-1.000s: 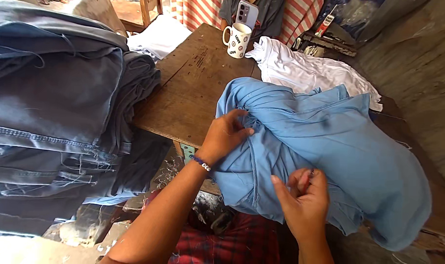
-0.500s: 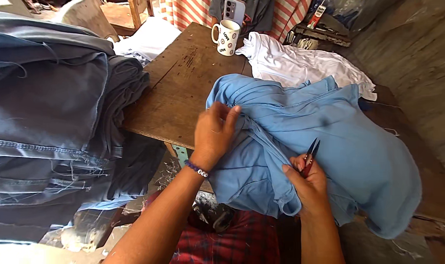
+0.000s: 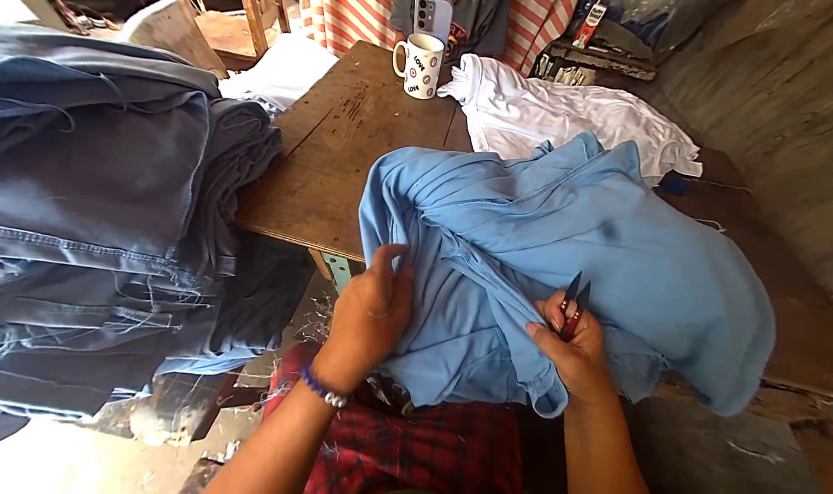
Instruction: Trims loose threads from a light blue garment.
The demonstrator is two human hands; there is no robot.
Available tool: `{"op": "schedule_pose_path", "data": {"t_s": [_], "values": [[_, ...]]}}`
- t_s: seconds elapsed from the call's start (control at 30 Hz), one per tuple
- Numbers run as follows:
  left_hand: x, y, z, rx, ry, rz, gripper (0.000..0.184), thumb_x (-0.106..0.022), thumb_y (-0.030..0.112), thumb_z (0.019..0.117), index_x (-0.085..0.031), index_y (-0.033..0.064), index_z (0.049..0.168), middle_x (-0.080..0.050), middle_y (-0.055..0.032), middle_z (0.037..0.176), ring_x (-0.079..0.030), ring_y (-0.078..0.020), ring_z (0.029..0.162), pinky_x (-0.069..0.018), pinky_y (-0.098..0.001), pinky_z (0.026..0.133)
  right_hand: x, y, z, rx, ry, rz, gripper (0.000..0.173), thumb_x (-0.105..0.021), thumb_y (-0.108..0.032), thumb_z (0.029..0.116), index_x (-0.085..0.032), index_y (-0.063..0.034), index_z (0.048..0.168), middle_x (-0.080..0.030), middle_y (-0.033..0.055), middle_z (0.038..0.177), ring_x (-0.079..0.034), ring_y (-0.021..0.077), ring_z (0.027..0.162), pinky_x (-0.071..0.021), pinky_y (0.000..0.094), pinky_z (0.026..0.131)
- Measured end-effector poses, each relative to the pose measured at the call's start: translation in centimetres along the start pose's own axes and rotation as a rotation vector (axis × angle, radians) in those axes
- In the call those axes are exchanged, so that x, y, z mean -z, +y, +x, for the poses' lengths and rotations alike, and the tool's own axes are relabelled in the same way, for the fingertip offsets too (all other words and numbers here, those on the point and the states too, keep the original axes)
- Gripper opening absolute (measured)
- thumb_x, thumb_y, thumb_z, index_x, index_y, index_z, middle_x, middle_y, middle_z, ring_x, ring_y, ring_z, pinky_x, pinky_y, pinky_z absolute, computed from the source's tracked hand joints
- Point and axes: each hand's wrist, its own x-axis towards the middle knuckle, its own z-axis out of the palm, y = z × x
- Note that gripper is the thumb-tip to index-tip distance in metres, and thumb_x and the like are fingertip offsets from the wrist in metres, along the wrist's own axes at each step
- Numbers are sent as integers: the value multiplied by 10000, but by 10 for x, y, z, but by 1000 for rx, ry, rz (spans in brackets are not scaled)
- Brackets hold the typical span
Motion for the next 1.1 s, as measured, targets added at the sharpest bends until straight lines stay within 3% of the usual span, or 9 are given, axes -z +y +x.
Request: {"op": "schedule_pose_path", "data": {"t_s": [0.13, 0.23, 0.4, 0.57, 0.67, 0.83, 0.93, 1.0, 1.1], "values": [[-5, -6, -35, 35, 190, 85, 294, -520, 183, 1008, -672, 80, 1238, -622, -58, 735, -594, -216, 602, -497, -443, 547, 1, -1, -19, 5, -110, -78, 254, -656, 8, 801, -525, -207, 833, -545, -148, 747, -502, -85, 677, -407, 81, 599], [-4, 2, -32, -80, 298, 67, 255, -586, 191, 979, -734, 37, 1119, -626, -164, 1098, -622, -278, 954, -538, -431, 779, -2, 0, -27, -7, -214, -228, 205, -658, -25, 816, -509, -166, 821, -492, -140, 732, -443, -114, 651, -360, 53, 579], [-23, 26, 10, -183, 156, 96, 406, -718, 396, 931, -757, 52, 1142, -673, -161, 1035, -656, -318, 957, -556, -488, 785, -12, 2, -30, -4, -305, -407, 133, -650, -52, 803, -522, -85, 784, -431, -91, 651, -369, -105, 579, -285, 51, 529], [-31, 15, 28, -177, 145, 30, 119, -693, 159, 959, -776, 78, 933, -692, -89, 893, -681, -223, 806, -561, -432, 687, -21, -3, -33, 34, -333, -532, 88, -637, -82, 803, -555, -70, 772, -456, -46, 627, -402, -56, 558, -311, 84, 509], [-22, 8, 20, -77, 183, -206, 140, -638, 136, 1005, -714, 23, 974, -675, -62, 856, -634, -102, 733, -539, -272, 684, -23, -3, -32, 81, -308, -508, 116, -643, -73, 809, -535, -68, 767, -443, -49, 627, -387, -69, 564, -295, 66, 520], [-11, 20, 6, 270, 91, -658, 291, -375, 235, 1125, -564, 63, 985, -630, -1, 679, -625, -81, 535, -551, -234, 502, -21, -4, -32, 168, -224, -361, 168, -651, -25, 824, -493, -77, 797, -487, -38, 685, -448, -91, 634, -351, 33, 583], [-15, 37, -7, 356, 32, -827, 336, -336, 295, 1123, -558, 55, 1045, -733, -51, 831, -740, -155, 716, -621, -304, 597, -17, -8, -29, 220, -181, -329, 172, -654, -28, 849, -495, -88, 818, -486, -38, 700, -460, -86, 650, -364, 34, 592], [-18, 49, -12, 421, 23, -952, 123, -463, 172, 1088, -481, 66, 1147, -724, -93, 1008, -755, -200, 891, -644, -342, 685, -13, -10, -28, 253, -153, -347, 172, -652, -33, 853, -494, -91, 822, -476, -36, 699, -457, -81, 649, -363, 36, 592], [-19, 64, -8, 548, 88, -1189, 324, -512, -85, 992, -451, 84, 1262, -700, -108, 1102, -737, -213, 960, -633, -369, 775, -10, -12, -27, 302, -134, -358, 178, -648, -34, 862, -481, -92, 838, -464, -21, 700, -461, -56, 645, -371, 51, 596]]}}
